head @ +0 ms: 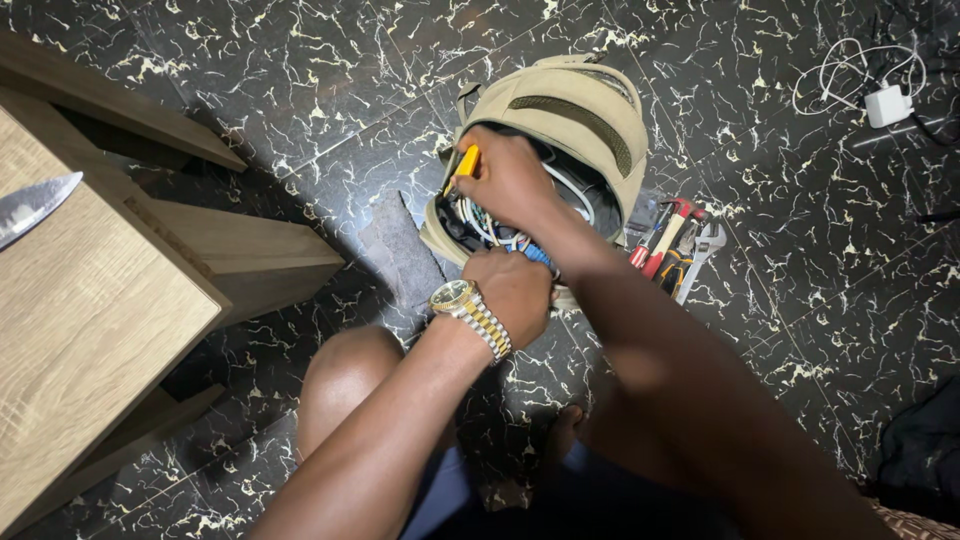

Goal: The person unpacks a beige tool bag on a dark marble floor, removing a hammer, pliers, a cloth, a small plastic bag, a wrench, a roll of tape, a spirit level, and a screwdriver. Each item is placed on the floor beside the bag.

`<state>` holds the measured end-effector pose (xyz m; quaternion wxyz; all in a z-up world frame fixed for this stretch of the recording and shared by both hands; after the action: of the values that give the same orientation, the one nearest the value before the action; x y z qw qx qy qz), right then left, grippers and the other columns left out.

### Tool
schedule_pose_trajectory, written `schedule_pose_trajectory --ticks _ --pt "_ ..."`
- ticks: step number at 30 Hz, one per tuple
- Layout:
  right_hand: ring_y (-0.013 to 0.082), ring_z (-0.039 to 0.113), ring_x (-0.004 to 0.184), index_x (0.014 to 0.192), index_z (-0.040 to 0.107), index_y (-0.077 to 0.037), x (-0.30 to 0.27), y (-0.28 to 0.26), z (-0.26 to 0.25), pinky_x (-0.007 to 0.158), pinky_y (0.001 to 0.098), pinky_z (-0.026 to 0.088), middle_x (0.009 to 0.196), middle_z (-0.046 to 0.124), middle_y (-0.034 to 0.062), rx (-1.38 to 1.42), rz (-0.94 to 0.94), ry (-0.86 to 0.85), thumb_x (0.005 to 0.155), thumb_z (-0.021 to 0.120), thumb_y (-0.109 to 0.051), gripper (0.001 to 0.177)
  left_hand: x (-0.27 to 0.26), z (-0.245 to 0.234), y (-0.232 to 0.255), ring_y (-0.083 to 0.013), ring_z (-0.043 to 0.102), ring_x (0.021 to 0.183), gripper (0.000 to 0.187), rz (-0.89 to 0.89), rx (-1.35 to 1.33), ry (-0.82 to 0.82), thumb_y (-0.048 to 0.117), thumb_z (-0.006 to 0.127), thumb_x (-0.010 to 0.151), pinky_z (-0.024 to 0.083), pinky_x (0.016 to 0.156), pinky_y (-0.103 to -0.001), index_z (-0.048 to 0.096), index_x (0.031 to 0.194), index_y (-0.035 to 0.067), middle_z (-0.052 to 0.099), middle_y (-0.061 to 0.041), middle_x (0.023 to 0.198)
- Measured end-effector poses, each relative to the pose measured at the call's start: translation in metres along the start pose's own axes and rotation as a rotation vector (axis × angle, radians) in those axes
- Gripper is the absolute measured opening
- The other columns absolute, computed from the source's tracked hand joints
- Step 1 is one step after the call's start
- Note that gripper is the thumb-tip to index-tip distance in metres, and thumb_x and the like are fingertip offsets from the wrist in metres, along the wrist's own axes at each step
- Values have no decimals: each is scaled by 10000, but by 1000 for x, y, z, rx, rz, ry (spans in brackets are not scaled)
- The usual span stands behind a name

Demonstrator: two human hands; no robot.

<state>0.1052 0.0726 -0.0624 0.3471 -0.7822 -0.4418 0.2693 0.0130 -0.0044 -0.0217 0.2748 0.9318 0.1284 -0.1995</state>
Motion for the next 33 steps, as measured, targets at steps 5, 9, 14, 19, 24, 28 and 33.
schedule_pose_trajectory --ticks 5,9,14,19,24,28,33 --pt "307 699 638 1119 683 -36 -18 -28 -37 626 409 532 724 701 178 -32 -17 65 784 801 -173 381 1 -5 1 -399 719 864 201 -2 -21 -6 218 660 821 551 816 -507 762 839 46 730 -238 879" --pt "213 669 676 1154 664 -19 -47 -59 -74 617 341 517 761 691 128 42 -161 160 835 808 -151 375 1 -15 -1 -398 709 845 338 2 -77 42 344 647 898 534 801 -524 741 793 36 724 -229 830" --pt "69 600 720 1204 642 4 -78 -61 -118 587 234 473 866 691 52 294 -104 143 904 758 -40 324 5 -22 -4 -423 690 849 457 -13 -133 76 434 611 945 520 790 -544 731 796 19 710 -237 826" --pt "141 708 947 1291 569 27 -98 -42 -169 833 248 612 1106 683 128 640 -98 184 946 653 66 357 14 -31 -18 -409 686 869 485 -63 -325 116 468 625 966 511 802 -511 743 867 8 722 -257 867" --pt "224 753 893 1272 590 26 -109 -4 -193 781 310 650 1109 716 192 883 33 257 853 555 148 439 36 -47 -32 -228 723 892 377 11 -1203 273 347 719 908 579 797 -345 697 1073 9 766 -129 963" --pt "268 762 909 1226 593 31 -109 16 -192 787 347 660 1101 709 210 990 63 249 821 539 164 430 50 -44 -50 -191 751 959 339 11 -1783 344 324 628 980 573 831 -319 671 1113 15 787 -107 1054" --pt "295 764 909 1226 529 3 -102 21 -171 779 339 646 1103 698 229 998 127 98 804 593 201 471 55 -54 -61 -214 738 907 209 171 -1949 583 200 651 1007 611 832 -359 626 1083 7 742 -120 994"
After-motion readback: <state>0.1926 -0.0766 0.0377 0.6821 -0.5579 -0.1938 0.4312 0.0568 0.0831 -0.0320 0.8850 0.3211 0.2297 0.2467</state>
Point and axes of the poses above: each hand's wrist, its own x-axis towards the middle knuckle, its own z-axis out of the palm, y = z × x, the point moved 9 cm from there along x, towards the middle knuckle
